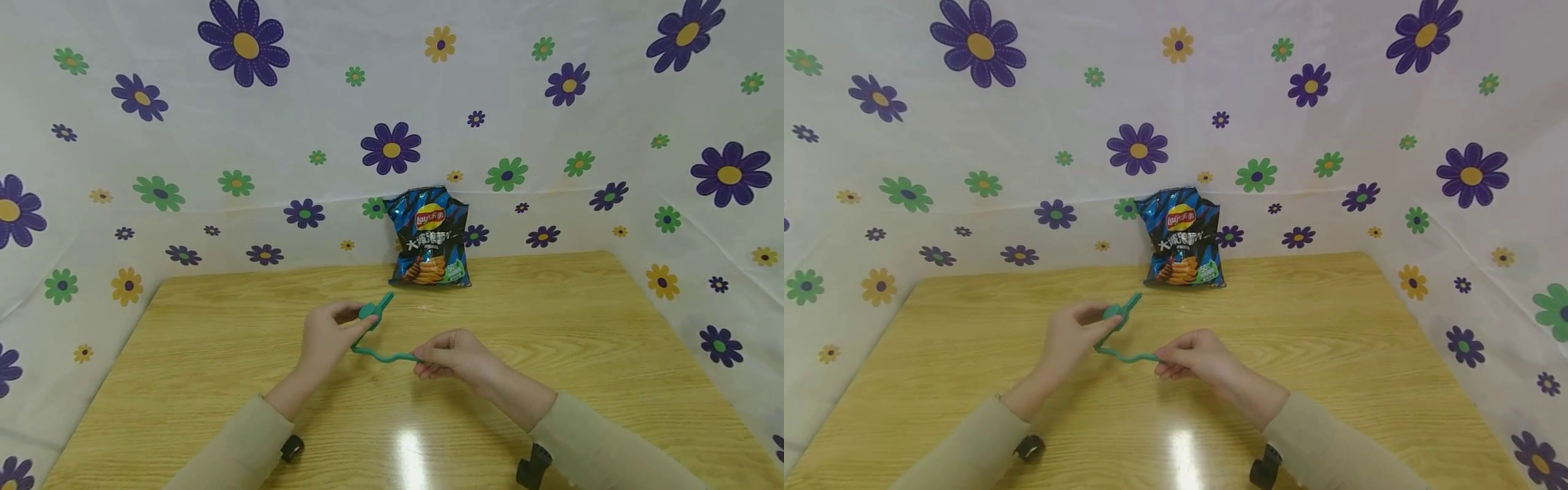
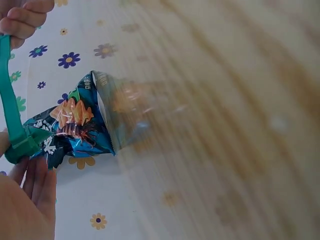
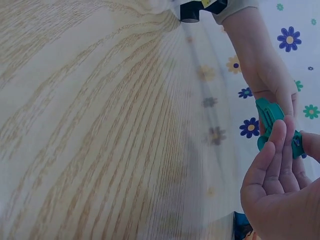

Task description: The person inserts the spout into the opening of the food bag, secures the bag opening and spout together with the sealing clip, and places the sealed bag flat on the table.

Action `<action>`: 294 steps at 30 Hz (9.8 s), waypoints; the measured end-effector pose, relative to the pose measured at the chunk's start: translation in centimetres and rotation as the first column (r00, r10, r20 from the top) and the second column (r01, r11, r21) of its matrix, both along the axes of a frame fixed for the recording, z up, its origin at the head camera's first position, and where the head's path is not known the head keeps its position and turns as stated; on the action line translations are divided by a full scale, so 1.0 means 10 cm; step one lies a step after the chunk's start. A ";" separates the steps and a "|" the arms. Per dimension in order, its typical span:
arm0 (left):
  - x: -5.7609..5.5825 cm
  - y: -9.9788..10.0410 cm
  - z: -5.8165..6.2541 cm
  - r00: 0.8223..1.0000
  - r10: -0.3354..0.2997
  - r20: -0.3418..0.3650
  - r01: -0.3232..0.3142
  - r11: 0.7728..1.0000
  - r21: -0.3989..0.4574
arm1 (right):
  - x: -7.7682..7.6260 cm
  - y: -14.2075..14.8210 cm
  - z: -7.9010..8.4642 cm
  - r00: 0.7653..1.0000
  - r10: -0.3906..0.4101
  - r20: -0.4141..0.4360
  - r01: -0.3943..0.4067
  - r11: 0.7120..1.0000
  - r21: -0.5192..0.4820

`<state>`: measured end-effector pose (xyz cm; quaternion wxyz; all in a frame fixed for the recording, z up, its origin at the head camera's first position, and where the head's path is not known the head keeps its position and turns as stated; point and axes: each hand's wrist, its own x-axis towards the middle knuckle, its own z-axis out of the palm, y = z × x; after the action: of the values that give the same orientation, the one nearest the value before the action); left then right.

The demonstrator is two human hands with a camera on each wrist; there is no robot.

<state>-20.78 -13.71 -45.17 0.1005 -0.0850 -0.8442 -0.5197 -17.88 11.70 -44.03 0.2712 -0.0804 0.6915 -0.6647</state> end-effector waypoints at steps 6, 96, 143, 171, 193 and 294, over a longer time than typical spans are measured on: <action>-0.01 -0.02 0.02 0.998 -0.020 -0.056 0.019 1.000 -0.004 | 0.01 0.00 0.00 1.000 -0.005 -0.004 0.005 1.000 -0.001; -0.08 0.13 0.06 0.989 -0.130 0.070 0.138 0.983 -0.119 | -0.31 0.14 0.01 1.000 -0.020 -0.010 0.020 0.997 0.072; -0.07 0.26 0.01 0.959 -0.264 0.101 0.276 0.953 -0.123 | -0.52 0.15 -0.07 0.988 -0.152 -0.008 0.152 0.988 -0.010; -0.05 0.29 0.04 0.973 -0.230 0.030 0.232 0.971 -0.058 | -0.54 0.14 -0.06 0.977 -0.212 -0.018 0.211 0.977 -0.017; -0.05 0.23 0.02 0.984 -0.176 0.015 0.176 0.983 -0.056 | -0.60 0.43 -0.20 0.969 -0.248 -0.012 0.247 0.966 -0.077; -0.01 0.20 0.03 0.975 -0.191 0.117 0.195 0.980 -0.025 | -0.66 2.04 -0.29 0.898 -0.385 -0.212 0.439 0.814 0.380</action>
<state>-20.89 -11.73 -44.86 -0.0004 -0.1388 -0.8456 -0.5154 -24.52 32.14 -46.89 0.0876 0.0899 0.8339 -0.5374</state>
